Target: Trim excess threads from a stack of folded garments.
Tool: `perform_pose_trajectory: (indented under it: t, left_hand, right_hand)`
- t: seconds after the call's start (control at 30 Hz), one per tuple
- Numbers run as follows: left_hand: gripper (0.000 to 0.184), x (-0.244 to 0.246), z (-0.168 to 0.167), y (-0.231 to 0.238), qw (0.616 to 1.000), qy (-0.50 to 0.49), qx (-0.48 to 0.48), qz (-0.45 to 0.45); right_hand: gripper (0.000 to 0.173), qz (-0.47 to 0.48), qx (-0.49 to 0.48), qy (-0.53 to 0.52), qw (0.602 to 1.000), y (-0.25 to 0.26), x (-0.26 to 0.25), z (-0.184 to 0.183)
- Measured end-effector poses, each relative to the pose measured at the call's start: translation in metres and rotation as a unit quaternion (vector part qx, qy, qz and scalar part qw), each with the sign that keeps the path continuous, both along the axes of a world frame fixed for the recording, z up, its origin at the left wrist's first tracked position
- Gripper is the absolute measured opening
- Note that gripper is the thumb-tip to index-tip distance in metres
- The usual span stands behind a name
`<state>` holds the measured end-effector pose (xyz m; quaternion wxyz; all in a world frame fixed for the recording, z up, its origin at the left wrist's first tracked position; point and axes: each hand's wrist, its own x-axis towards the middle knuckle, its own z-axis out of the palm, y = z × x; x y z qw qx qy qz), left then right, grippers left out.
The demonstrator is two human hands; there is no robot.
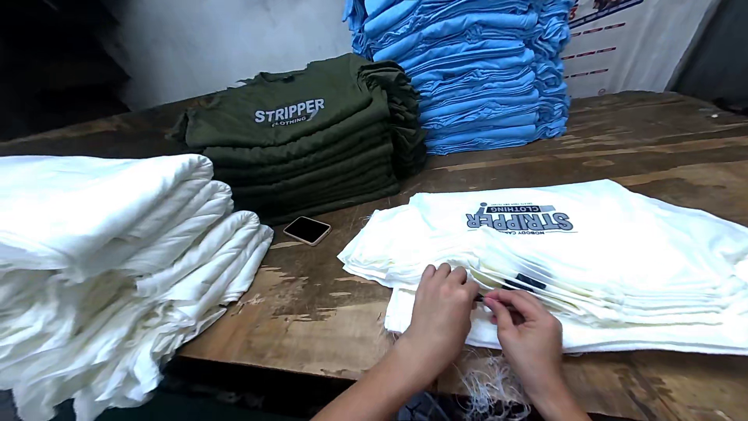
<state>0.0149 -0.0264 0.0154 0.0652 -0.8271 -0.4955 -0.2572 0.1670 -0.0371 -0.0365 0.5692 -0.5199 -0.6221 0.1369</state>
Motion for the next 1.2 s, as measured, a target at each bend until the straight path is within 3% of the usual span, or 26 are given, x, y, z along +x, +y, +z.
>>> perform_pose_trajectory:
  t: [0.3,0.47,0.53,0.57,0.63,0.73,0.8,0.83,0.9,0.97,1.0,1.07,1.1,1.2]
  left_hand:
    - [0.015,-0.009,0.008,0.006,0.989,-0.022,-0.146,-0.023]
    - [0.017,-0.014,0.006,0.011,0.985,-0.048,-0.161,-0.029]
    - [0.028,-0.021,0.003,0.020,0.975,-0.056,-0.199,-0.076]
    - [0.033,-0.026,0.000,0.027,0.966,-0.056,-0.227,-0.110]
    - [0.024,-0.033,-0.007,0.044,0.950,-0.069,-0.260,-0.157]
    - [0.026,-0.040,0.003,0.060,0.936,-0.098,-0.305,-0.147]
    - [0.033,-0.040,0.011,0.066,0.930,-0.131,-0.323,-0.117]
    - [0.037,-0.039,0.012,0.069,0.925,-0.151,-0.333,-0.107]
    - [0.040,-0.040,0.015,0.074,0.903,-0.191,-0.373,-0.098]
    - [0.036,-0.044,0.017,0.078,0.887,-0.203,-0.400,-0.114]
    - [0.032,-0.046,0.018,0.080,0.886,-0.189,-0.403,-0.127]
    - [0.026,-0.046,0.018,0.080,0.902,-0.135,-0.387,-0.136]
    - [0.022,-0.044,0.021,0.079,0.913,-0.108,-0.375,-0.120]
    - [0.023,-0.032,0.025,0.073,0.938,-0.104,-0.330,-0.028]
  right_hand:
    - [0.008,0.003,0.020,-0.035,0.999,-0.001,0.006,-0.003]
    - [0.008,0.012,0.008,0.051,0.999,-0.003,0.007,0.002]
    - [0.009,-0.001,0.021,0.080,0.997,-0.008,0.012,0.004]
    - [0.009,-0.003,0.031,0.060,0.998,-0.010,0.016,0.003]
    - [0.014,0.026,0.043,-0.068,0.996,-0.015,0.025,-0.004]
    - [0.027,0.160,0.076,-0.265,0.948,-0.023,0.031,-0.009]
    - [0.056,0.211,0.092,-0.270,0.935,-0.028,0.030,-0.002]
    - [0.062,0.219,0.078,-0.240,0.943,-0.029,0.029,0.003]
    - [0.061,0.137,0.055,-0.200,0.969,-0.023,0.021,0.009]
    - [0.047,0.058,0.029,-0.245,0.967,-0.009,0.009,0.010]
    - [0.034,0.065,0.016,-0.275,0.959,-0.003,0.006,0.009]
    - [0.011,0.149,-0.005,-0.302,0.941,-0.004,0.006,0.011]
    - [0.009,0.233,-0.040,-0.312,0.920,-0.010,0.010,0.019]
    - [0.013,0.472,-0.175,-0.338,0.795,-0.032,0.026,0.050]
